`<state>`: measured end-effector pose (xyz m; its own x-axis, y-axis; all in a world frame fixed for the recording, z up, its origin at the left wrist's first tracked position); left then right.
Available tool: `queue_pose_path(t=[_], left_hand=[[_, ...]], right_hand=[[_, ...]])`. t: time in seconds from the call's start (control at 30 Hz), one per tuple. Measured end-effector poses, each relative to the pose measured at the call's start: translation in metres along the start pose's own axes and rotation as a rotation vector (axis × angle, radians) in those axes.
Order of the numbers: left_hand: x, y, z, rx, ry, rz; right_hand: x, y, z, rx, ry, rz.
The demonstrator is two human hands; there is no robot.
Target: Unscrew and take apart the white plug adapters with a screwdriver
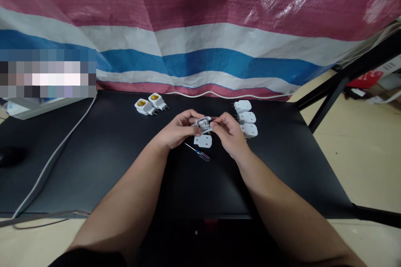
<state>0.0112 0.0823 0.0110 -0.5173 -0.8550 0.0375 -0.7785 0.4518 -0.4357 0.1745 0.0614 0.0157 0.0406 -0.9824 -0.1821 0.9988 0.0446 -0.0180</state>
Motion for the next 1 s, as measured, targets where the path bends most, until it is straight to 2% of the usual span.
queue_pose_path(t=[0.23, 0.4, 0.5, 0.6, 0.7, 0.77, 0.83, 0.93, 1.0], left_hand=[[0.000, -0.003, 0.001, -0.009, 0.000, 0.026], [0.001, -0.001, -0.002, -0.156, -0.094, -0.026], [0.001, -0.001, -0.002, -0.223, -0.103, -0.040], [0.001, 0.004, -0.007, -0.287, -0.150, -0.102], [0.000, 0.014, -0.011, -0.327, -0.185, -0.233], [-0.001, 0.022, -0.013, -0.336, -0.201, -0.336], [-0.001, 0.028, -0.013, -0.335, -0.206, -0.406], [-0.001, 0.031, -0.011, -0.315, -0.187, -0.433], [-0.001, 0.031, -0.008, -0.290, -0.162, -0.438]], right_hand=[[-0.001, 0.002, -0.001, -0.013, -0.021, -0.011], [-0.001, 0.007, -0.007, -0.007, -0.035, -0.085], [0.000, 0.004, -0.010, 0.005, -0.017, -0.064], [0.004, 0.002, -0.003, 0.108, 0.050, -0.046], [0.009, 0.001, 0.014, 0.341, 0.148, -0.036], [0.011, -0.004, 0.023, 0.503, 0.178, 0.067], [0.016, -0.015, 0.029, 0.634, 0.225, 0.267], [0.022, -0.023, 0.034, 0.742, 0.279, 0.458], [0.024, -0.024, 0.034, 0.772, 0.272, 0.515]])
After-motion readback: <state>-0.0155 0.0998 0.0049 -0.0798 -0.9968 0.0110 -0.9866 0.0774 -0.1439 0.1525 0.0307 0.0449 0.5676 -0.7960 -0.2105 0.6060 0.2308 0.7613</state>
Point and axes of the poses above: each hand's wrist, its own x-axis away from the middle knuckle, its own y-axis out of the back of the hand, z = x × y, the point moved 7 cm from there along -x, towards the middle knuckle, and after that the axes turned 2 degrees about -z, right-handed, at the moved point
